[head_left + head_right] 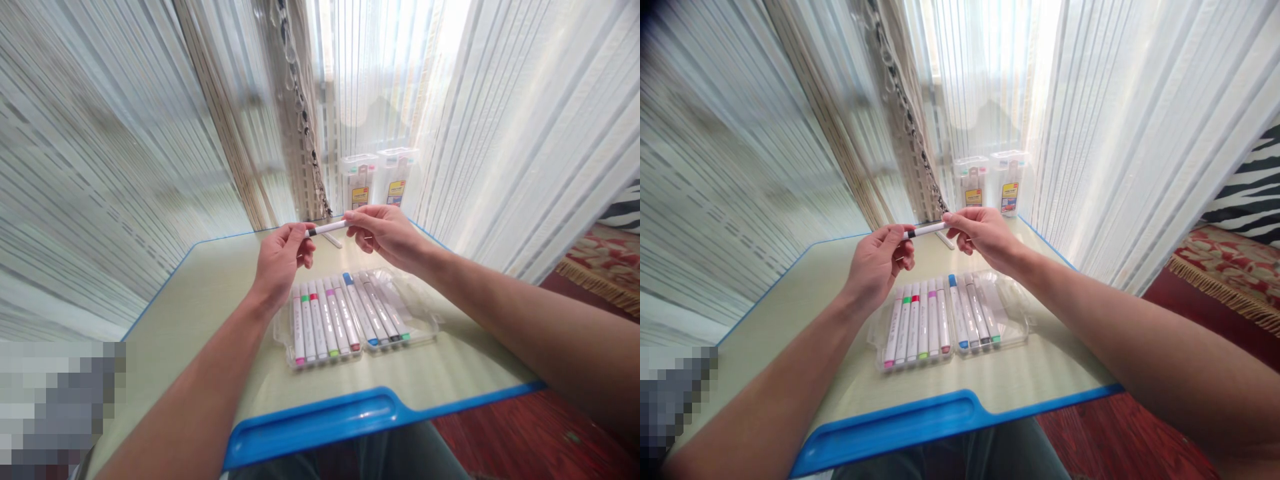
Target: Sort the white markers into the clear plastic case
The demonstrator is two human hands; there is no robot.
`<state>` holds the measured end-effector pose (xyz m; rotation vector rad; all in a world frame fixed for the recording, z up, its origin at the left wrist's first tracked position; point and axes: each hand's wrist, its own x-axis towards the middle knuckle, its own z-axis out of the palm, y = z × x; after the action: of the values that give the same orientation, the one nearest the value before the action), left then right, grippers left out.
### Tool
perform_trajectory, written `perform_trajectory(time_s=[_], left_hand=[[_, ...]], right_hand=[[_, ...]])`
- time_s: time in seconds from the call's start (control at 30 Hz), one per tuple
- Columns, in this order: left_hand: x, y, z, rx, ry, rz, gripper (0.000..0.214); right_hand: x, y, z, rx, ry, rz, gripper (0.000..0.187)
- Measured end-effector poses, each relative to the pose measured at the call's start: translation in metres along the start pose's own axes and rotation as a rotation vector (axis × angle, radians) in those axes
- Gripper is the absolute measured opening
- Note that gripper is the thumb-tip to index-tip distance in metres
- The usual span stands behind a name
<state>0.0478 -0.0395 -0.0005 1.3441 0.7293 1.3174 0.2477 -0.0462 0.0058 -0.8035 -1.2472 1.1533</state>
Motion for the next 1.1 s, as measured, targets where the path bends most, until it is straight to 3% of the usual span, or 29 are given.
perform_trajectory(time_s=[0.17, 0.6, 1.1], left_hand=[[0.0, -0.002, -0.001, 0.14, 0.03, 0.077, 0.029], [-0.003, 0.008, 0.0, -0.163, -0.146, -0.076, 0.031], [-0.008, 0.014, 0.001, -0.146, -0.297, -0.032, 0.038]], right_hand=[[0.0, 0.0, -0.002, -0.056, -0.026, -0.048, 0.033], [0.006, -0.003, -0.006, 0.056, 0.119, 0.014, 0.021], [0.007, -0.003, -0.009, 0.1, 0.111, 0.056, 0.022]])
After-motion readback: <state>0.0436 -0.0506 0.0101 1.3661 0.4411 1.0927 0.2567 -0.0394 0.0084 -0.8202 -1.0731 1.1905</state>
